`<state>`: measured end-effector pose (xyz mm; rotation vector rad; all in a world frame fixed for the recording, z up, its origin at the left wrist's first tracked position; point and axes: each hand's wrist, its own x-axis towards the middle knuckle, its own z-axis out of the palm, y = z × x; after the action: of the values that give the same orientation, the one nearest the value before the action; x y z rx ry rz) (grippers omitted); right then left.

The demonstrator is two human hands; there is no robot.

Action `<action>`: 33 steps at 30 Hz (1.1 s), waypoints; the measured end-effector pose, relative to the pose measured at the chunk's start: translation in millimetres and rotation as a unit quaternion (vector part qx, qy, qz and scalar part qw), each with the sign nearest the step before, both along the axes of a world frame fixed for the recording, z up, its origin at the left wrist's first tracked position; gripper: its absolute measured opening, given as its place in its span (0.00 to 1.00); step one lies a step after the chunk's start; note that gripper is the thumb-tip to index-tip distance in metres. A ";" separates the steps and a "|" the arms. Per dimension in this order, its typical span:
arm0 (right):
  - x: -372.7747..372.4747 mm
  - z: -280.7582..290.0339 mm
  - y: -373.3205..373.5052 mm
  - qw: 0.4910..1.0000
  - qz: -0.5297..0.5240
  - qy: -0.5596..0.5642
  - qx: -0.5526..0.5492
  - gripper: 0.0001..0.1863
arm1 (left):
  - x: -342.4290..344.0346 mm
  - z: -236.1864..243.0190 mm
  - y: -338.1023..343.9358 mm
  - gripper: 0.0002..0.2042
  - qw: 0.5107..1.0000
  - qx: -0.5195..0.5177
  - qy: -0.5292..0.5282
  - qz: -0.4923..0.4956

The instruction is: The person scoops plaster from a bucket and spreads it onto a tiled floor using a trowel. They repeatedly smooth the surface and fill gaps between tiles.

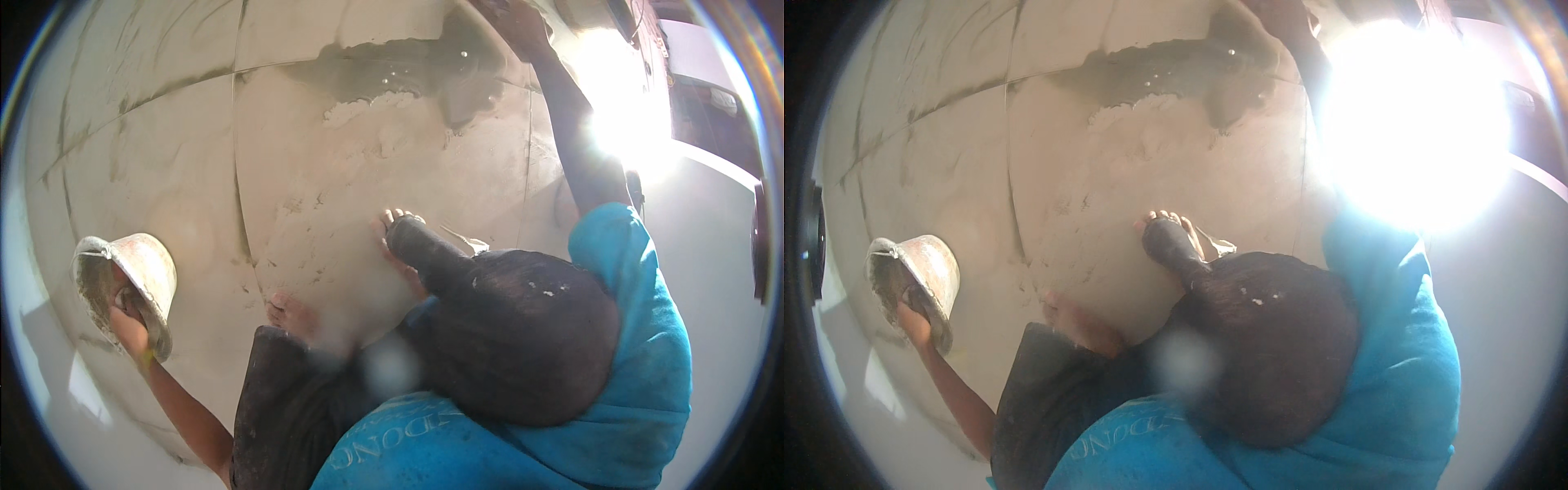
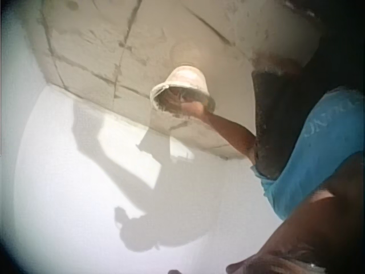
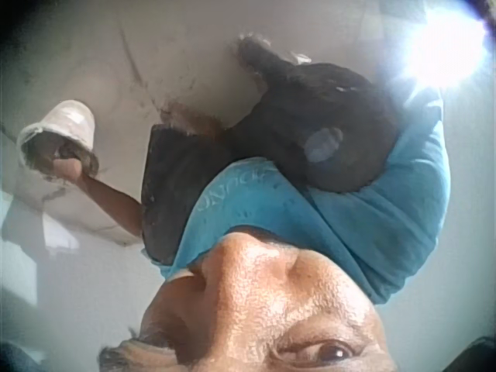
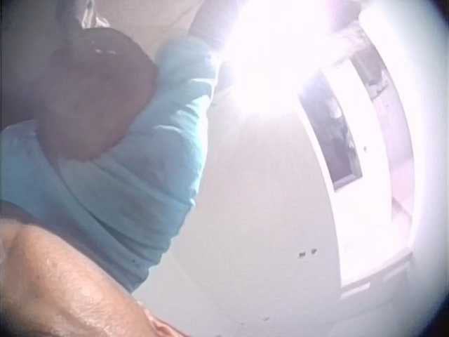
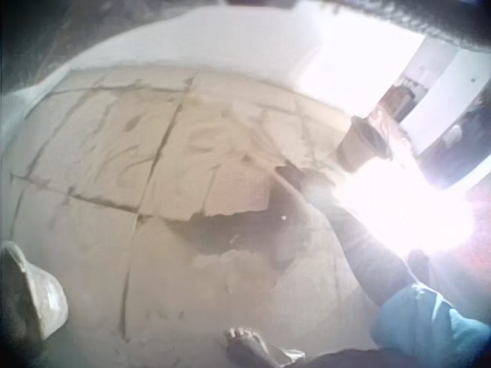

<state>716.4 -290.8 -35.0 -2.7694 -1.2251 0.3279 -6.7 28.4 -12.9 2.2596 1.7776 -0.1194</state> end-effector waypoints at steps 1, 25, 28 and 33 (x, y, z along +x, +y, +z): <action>18.1 -5.8 -2.8 0.998 -0.051 0.019 -0.012 0.21 | -8.5 -2.4 2.9 0.17 0.999 0.024 -0.023 0.013; -85.9 27.3 -15.3 0.986 -0.153 0.053 0.041 0.28 | 5.8 16.5 -15.9 0.17 0.997 -0.066 -0.028 -0.015; -54.8 27.7 -53.7 0.948 -0.312 0.050 -0.046 0.32 | -24.6 -7.7 1.8 0.16 0.998 0.005 -0.056 0.015; 1.1 -58.4 -101.9 0.979 -0.167 -0.057 -0.099 0.40 | -9.0 -26.6 3.3 0.16 0.986 0.034 -0.163 0.004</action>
<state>717.5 -392.6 -93.4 -3.1364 -0.7582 0.2773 -15.7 31.7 -39.6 2.1667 1.6373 0.2998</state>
